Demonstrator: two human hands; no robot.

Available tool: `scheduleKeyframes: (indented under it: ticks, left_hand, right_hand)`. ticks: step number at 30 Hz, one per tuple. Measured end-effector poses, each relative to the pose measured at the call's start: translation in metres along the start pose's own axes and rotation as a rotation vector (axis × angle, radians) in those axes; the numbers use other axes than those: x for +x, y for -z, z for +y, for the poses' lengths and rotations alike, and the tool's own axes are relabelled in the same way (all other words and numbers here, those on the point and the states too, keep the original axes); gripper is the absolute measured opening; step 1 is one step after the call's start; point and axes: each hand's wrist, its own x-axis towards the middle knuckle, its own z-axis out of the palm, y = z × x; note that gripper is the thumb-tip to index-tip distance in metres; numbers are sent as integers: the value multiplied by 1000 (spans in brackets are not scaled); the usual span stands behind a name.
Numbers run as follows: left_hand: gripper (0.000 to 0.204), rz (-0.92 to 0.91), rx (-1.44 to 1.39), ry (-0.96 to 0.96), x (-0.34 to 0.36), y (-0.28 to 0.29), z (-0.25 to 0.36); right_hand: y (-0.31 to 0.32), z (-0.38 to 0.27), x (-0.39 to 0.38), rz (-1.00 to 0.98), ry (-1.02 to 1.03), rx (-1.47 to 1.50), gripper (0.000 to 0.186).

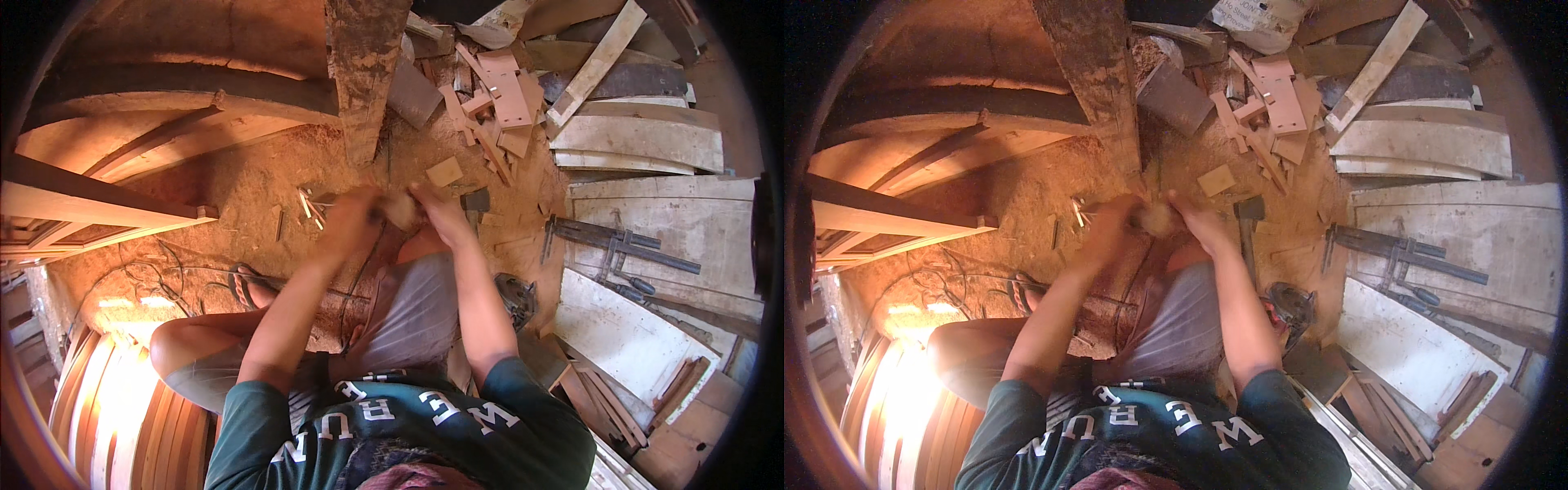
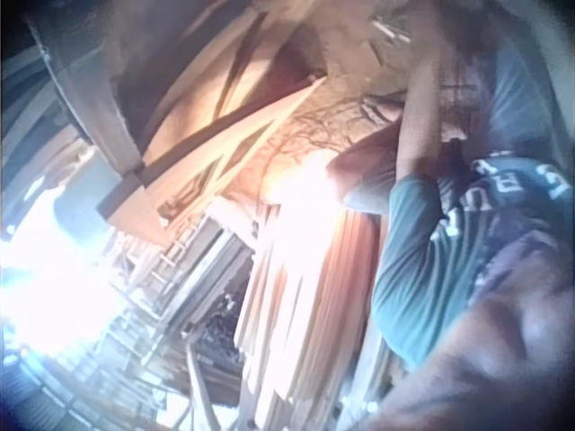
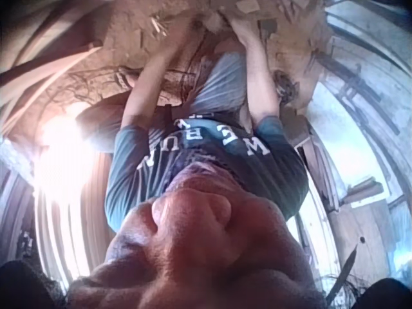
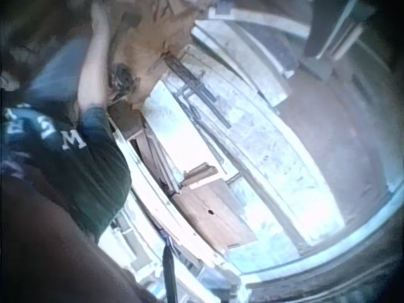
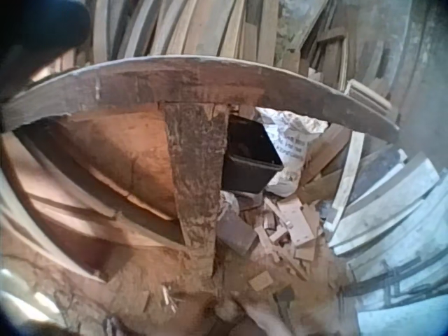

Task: The person shapes wood using a chisel and an axe, then picks up wood shavings from the floor by hand.

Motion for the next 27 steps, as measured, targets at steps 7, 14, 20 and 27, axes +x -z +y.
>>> scheduleKeyframes:
  ticks: [7,14,20,27]
  left_hand:
    - [24,461,-305,459,-1,80,-34]
    - [22,484,-451,450,2,99,-23]
    - [23,553,-494,431,8,93,-4]
    - [20,502,-633,354,19,81,-4]
  right_hand:
    - [-46,60,127,47,299,-863,76]
    - [-60,88,143,93,296,-856,80]
    - [-65,67,105,-80,338,-938,55]
    - [-65,96,122,-158,385,-1024,49]
